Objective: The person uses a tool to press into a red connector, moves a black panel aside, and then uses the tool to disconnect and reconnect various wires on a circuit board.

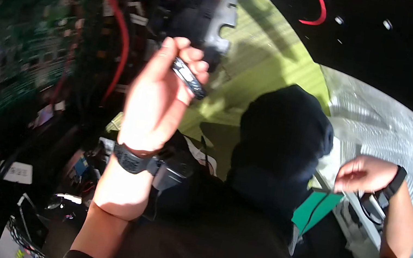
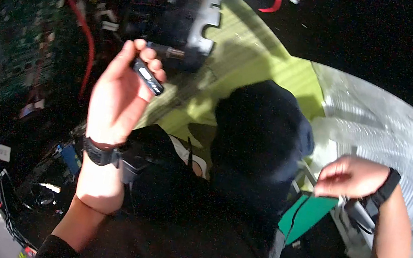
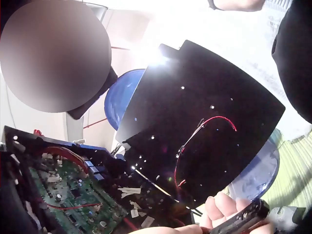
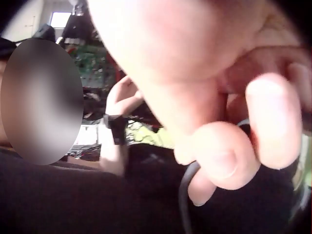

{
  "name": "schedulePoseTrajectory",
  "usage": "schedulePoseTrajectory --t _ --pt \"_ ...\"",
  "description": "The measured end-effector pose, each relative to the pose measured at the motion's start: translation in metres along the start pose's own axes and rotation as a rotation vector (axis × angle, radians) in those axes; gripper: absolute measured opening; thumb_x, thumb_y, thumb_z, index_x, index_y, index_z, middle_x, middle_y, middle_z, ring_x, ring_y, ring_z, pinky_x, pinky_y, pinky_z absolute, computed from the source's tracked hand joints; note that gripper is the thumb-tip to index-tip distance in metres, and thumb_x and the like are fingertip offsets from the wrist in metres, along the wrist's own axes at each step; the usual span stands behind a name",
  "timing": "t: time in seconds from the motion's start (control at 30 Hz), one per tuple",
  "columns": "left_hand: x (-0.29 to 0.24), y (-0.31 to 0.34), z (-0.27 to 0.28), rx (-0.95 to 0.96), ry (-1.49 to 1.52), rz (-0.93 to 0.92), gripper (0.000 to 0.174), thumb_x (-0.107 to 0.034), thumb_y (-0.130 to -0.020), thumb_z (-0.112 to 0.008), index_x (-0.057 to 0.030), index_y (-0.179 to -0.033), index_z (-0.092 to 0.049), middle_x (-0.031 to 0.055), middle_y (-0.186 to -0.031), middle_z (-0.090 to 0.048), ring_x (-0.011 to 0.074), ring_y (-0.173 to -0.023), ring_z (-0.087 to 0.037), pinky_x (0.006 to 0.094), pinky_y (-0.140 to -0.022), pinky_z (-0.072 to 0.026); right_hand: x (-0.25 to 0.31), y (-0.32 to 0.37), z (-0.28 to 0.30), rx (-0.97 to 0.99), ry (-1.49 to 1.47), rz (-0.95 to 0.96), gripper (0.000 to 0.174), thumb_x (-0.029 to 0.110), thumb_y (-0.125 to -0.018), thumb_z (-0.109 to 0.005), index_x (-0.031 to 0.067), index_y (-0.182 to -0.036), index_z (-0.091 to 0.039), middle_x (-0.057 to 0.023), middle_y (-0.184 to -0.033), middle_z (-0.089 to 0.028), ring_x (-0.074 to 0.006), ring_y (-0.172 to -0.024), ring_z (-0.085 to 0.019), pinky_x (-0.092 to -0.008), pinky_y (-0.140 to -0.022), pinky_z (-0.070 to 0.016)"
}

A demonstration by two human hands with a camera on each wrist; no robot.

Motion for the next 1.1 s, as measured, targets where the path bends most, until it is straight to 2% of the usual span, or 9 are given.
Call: schedulePoseTrajectory --t 0.13,0.27,0.4,0.47,0.5,0.53,0.67,0.87,1.1 --pt "0.002 -0.001 -0.003 -0.052 -0.039 0.010 0.023 -0.026 -0.102 -0.051 -0.0041 -0.108 -0.054 0.0084 -0.094 -0.062 0.0203 -0.086 -0.061 0.0340 -0.082 -0.0499 -0.153 -0.009 0.004 -0.299 -0.314 -0.071 0.026 0.028 -0.096 -0.063 0.0028 -0.095 -0.067 -0.0015 -0.081 -0.066 -0.0088 -0.070 -0.059 -0.0221 -0.061 -0.0464" --pt "0.005 -0.004 -0.003 -0.042 -0.004 0.024 0.023 -0.024 -0.102 -0.051 -0.0032 -0.109 -0.055 0.0088 -0.094 -0.063 0.0199 -0.084 -0.060 0.0335 -0.080 -0.0488 -0.258 -0.035 -0.104 -0.296 -0.768 -0.355 0.027 0.026 -0.098 -0.057 0.0016 -0.110 -0.056 -0.0088 -0.089 -0.066 -0.0197 -0.075 -0.066 -0.0319 -0.062 -0.0576" --pt "0.006 -0.005 -0.014 -0.003 -0.143 -0.037 0.023 -0.024 -0.102 -0.052 -0.0030 -0.109 -0.057 0.0077 -0.091 -0.063 0.0193 -0.083 -0.059 0.0341 -0.079 -0.0455 -0.360 -0.086 -0.244 -0.120 -0.802 -0.519 0.020 0.018 -0.099 -0.050 0.0023 -0.110 -0.057 -0.0109 -0.104 -0.067 -0.0249 -0.082 -0.068 -0.0427 -0.070 -0.0592" --pt "0.011 -0.003 -0.016 0.005 -0.167 -0.026 0.022 -0.024 -0.102 -0.052 -0.0037 -0.108 -0.058 0.0059 -0.090 -0.062 0.0189 -0.083 -0.058 0.0343 -0.079 -0.0447 -0.359 -0.113 -0.289 -0.250 -0.559 -0.432 0.023 0.024 -0.098 -0.051 0.0049 -0.106 -0.060 -0.0112 -0.103 -0.067 -0.0253 -0.086 -0.068 -0.0438 -0.068 -0.0577" --pt "0.013 -0.001 -0.016 0.022 -0.182 -0.013 0.022 -0.024 -0.101 -0.052 -0.0042 -0.107 -0.059 0.0046 -0.090 -0.061 0.0187 -0.084 -0.057 0.0342 -0.078 -0.0438 -0.432 -0.145 -0.328 -0.256 -0.577 -0.435 0.023 0.024 -0.098 -0.051 0.0049 -0.106 -0.060 -0.0112 -0.103 -0.067 -0.0253 -0.086 -0.068 -0.0438 -0.068 -0.0577" --pt "0.016 0.000 -0.013 0.028 -0.183 0.017 0.022 -0.025 -0.101 -0.053 -0.0045 -0.106 -0.060 0.0040 -0.090 -0.061 0.0185 -0.083 -0.056 0.0343 -0.078 -0.0431 -0.464 -0.191 -0.346 -0.372 0.104 -0.205 0.034 0.037 -0.096 -0.054 0.0054 -0.103 -0.064 -0.0122 -0.103 -0.068 -0.0262 -0.090 -0.068 -0.0450 -0.072 -0.0550" --pt "0.016 0.008 -0.009 0.060 -0.217 0.031 0.023 -0.026 -0.102 -0.051 -0.0052 -0.106 -0.060 0.0036 -0.091 -0.061 0.0181 -0.084 -0.055 0.0333 -0.079 -0.0437 -0.486 -0.181 -0.387 -0.519 -0.074 -0.458 0.037 0.039 -0.094 -0.056 0.0056 -0.107 -0.063 -0.0140 -0.104 -0.067 -0.0277 -0.093 -0.067 -0.0452 -0.075 -0.0540" --pt "0.013 0.015 -0.003 0.062 -0.164 0.066 0.022 -0.027 -0.103 -0.049 -0.0069 -0.106 -0.057 0.0026 -0.092 -0.056 0.0158 -0.085 -0.053 0.0312 -0.079 -0.0452 -0.468 -0.214 -0.370 -0.758 -0.346 -0.914 0.045 0.043 -0.089 -0.060 0.0061 -0.115 -0.062 -0.0176 -0.108 -0.067 -0.0308 -0.098 -0.066 -0.0457 -0.080 -0.0521" --pt "0.019 0.013 -0.008 0.086 -0.099 0.136 0.019 -0.024 -0.103 -0.049 -0.0063 -0.107 -0.056 0.0031 -0.092 -0.056 0.0150 -0.083 -0.053 0.0314 -0.079 -0.0460 -0.488 -0.163 -0.407 -1.016 -0.656 -1.460 0.057 0.047 -0.085 -0.065 0.0066 -0.125 -0.060 -0.0217 -0.113 -0.066 -0.0343 -0.104 -0.064 -0.0462 -0.087 -0.0499"
Point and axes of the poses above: each hand's wrist, its own y-axis away from the middle knuckle, its own z-axis out of the back of the hand, x = y × z, the point moved 8 cm from there along -y, towards the middle knuckle
